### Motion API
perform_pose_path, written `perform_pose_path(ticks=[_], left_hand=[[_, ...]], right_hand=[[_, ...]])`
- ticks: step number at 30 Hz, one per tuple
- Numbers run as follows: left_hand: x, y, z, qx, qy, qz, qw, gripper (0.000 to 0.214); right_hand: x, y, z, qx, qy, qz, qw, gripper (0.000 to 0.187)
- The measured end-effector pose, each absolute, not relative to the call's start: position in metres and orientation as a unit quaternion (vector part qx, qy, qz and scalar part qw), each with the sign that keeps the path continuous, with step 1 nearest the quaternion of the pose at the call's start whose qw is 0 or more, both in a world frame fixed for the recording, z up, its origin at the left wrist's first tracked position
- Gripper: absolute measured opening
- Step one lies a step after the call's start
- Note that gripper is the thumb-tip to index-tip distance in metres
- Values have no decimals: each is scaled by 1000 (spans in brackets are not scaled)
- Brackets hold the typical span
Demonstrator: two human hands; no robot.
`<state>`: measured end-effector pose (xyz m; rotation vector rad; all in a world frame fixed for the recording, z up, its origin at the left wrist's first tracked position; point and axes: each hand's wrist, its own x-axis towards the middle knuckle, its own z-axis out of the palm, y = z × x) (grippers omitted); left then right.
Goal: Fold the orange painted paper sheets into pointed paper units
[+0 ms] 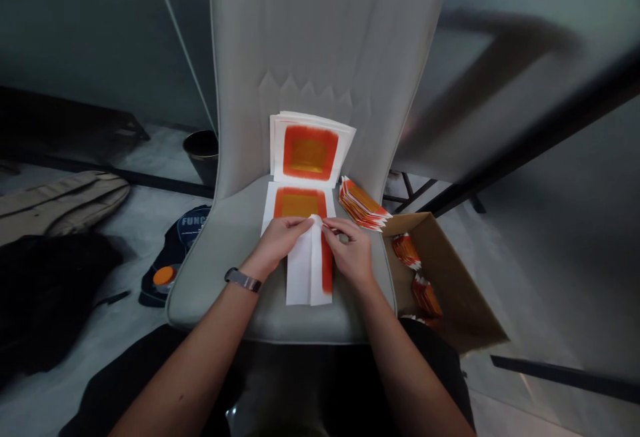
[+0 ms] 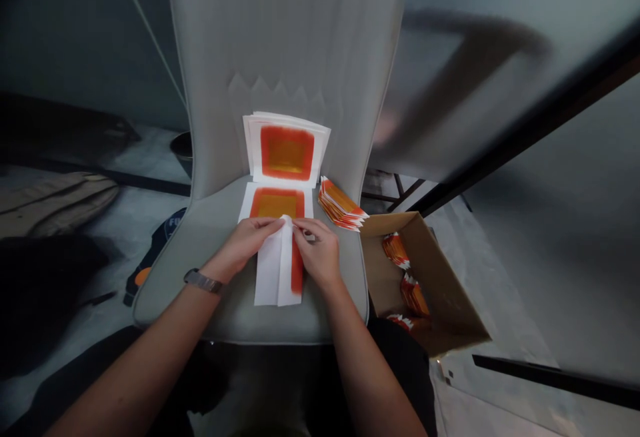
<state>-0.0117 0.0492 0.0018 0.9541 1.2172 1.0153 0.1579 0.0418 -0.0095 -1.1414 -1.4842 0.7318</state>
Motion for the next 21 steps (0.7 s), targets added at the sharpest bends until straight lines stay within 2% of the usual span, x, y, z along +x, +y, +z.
perform_pose_path(ticks=[3, 6, 9, 13, 21], left_hand=[[-9, 49, 2, 396, 516, 457, 607, 33], [-8, 48, 2, 384, 511, 464, 613, 32], [-7, 47, 0, 388, 510, 457, 617, 32], [-7, 45, -2, 426, 510, 436, 607, 35], [-1, 44, -1, 448, 514, 473, 559, 28]], right_hand=[[156, 37, -8, -456, -663, 269, 530, 18], [152, 38, -12, -484, -620, 309, 535, 22], [151, 43, -16, -509, -498, 436, 551, 33], [158, 48, -14, -491, -421, 586, 487, 32], [159, 48, -13, -519, -493, 492, 497, 26]])
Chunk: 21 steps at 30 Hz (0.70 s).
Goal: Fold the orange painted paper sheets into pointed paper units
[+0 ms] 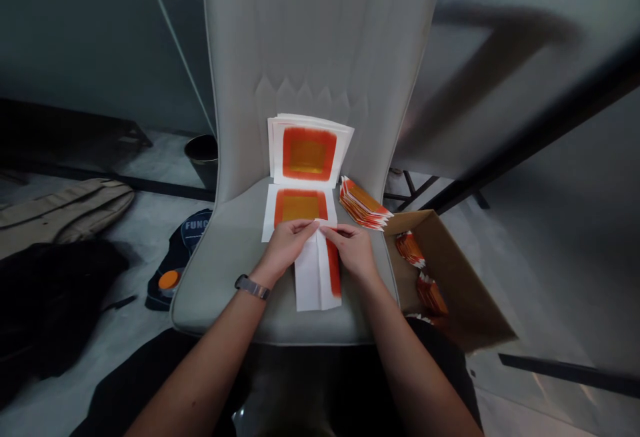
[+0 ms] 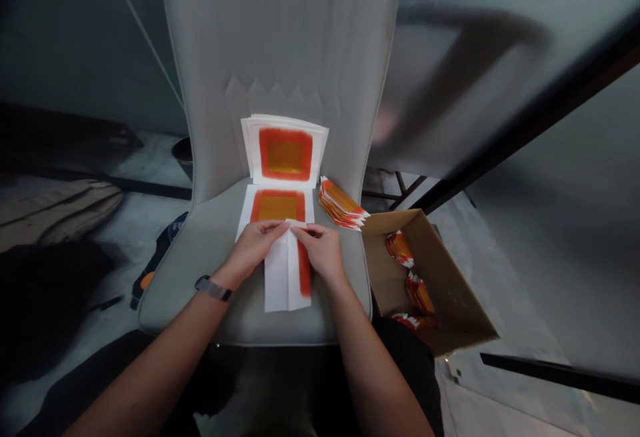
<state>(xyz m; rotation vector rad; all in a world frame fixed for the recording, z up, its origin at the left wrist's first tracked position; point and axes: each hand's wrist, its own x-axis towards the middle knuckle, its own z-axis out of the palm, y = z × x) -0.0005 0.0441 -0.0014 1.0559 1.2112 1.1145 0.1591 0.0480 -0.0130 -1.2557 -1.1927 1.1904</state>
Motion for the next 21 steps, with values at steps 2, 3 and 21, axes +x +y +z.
perform_pose_path(ticks=[2, 3, 21], left_hand=[[0, 44, -3, 448, 522, 472, 551, 30], [0, 44, -3, 448, 519, 472, 553, 31], [2, 42, 5, 386, 494, 500, 598, 28]], right_hand=[[155, 46, -14, -517, -501, 454, 524, 25], [153, 45, -14, -516, -504, 438, 537, 25], [155, 36, -5, -500, -593, 303, 554, 17]])
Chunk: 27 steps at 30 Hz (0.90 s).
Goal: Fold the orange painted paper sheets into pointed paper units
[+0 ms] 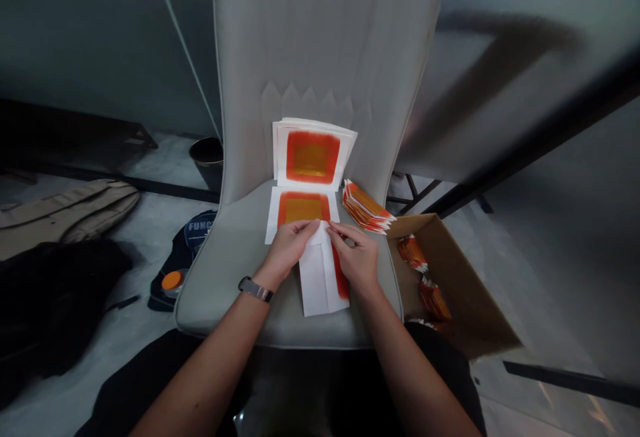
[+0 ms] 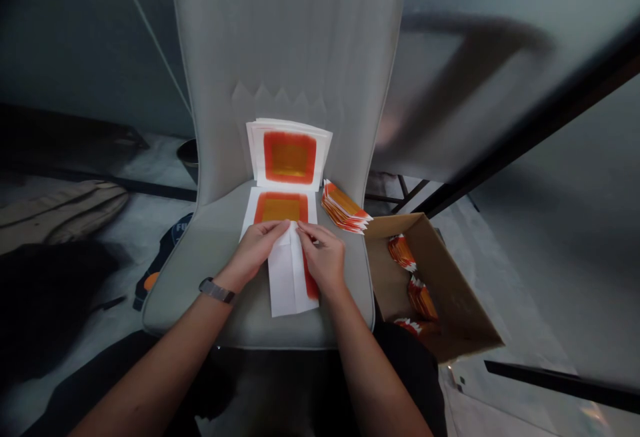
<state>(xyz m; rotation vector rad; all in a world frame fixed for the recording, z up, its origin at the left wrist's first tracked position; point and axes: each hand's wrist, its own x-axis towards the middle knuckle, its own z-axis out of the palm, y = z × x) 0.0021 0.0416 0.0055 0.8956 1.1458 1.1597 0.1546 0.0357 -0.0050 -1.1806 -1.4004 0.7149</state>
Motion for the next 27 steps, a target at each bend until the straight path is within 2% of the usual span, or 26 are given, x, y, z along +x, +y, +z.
perform_pose_path(ticks=[4, 7, 13, 17, 19, 21, 27], left_hand=[[0, 42, 4, 362, 463, 508, 629, 34], [-3, 44, 3, 355, 442, 505, 651, 35], [-5, 44, 4, 369, 433, 488, 662, 32], [-3, 44, 5, 377, 466, 498, 626, 26], [-2, 44, 5, 385, 491, 497, 603, 23], [0, 45, 6, 396, 506, 496, 583, 21], [2, 43, 9, 411, 497, 506, 573, 22]], right_hand=[[161, 31, -6, -425, -724, 207, 503, 30], [163, 30, -8, -424, -763, 164, 459, 33], [163, 28, -5, -441, -772, 161, 430, 36], [160, 29, -1, -436, -733, 238, 464, 27], [159, 32, -2, -472, -657, 301, 504, 22], [158, 35, -2, -515, -568, 361, 531, 24], [162, 42, -3, -518, -492, 514, 476, 34]])
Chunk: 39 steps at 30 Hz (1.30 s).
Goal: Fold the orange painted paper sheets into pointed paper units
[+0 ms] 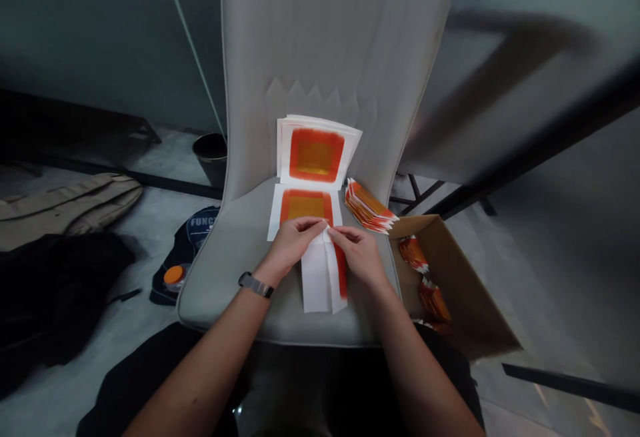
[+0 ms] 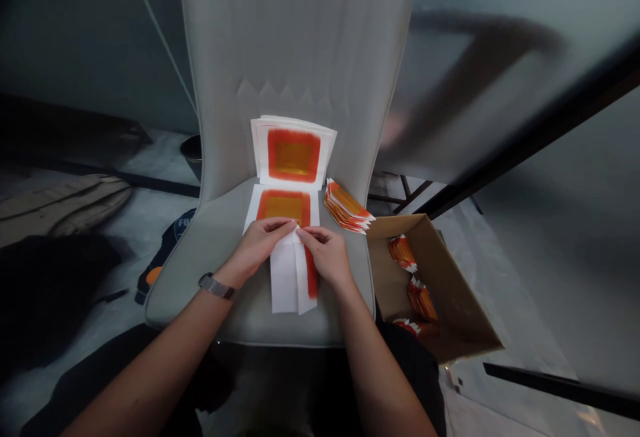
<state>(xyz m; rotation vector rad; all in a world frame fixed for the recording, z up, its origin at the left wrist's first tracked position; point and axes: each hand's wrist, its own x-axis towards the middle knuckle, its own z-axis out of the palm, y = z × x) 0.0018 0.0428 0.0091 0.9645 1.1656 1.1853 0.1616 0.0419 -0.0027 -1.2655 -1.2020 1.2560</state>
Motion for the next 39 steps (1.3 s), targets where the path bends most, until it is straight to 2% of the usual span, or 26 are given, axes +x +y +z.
perform_pose_path(ticks=[6, 13, 19, 25, 31, 39], left_hand=[[-5, 40, 10, 426, 473, 452, 625, 34], [-6, 36, 14, 443, 499, 443, 599, 25], [-7, 35, 15, 463, 538, 434, 555, 19], [-5, 34, 14, 493, 558, 406, 530, 31], [-6, 39, 8, 522, 539, 423, 509, 19], [-7, 39, 10, 553, 535, 402, 497, 18]], right_hand=[[167, 44, -5, -519, -440, 553, 481, 35], [169, 47, -6, -500, -430, 601, 451, 36], [176, 47, -10, -483, -420, 667, 381, 37], [173, 46, -5, -494, -415, 659, 387, 35], [175, 45, -1, -508, -427, 648, 373, 36], [188, 48, -1, -489, -466, 670, 310, 35]])
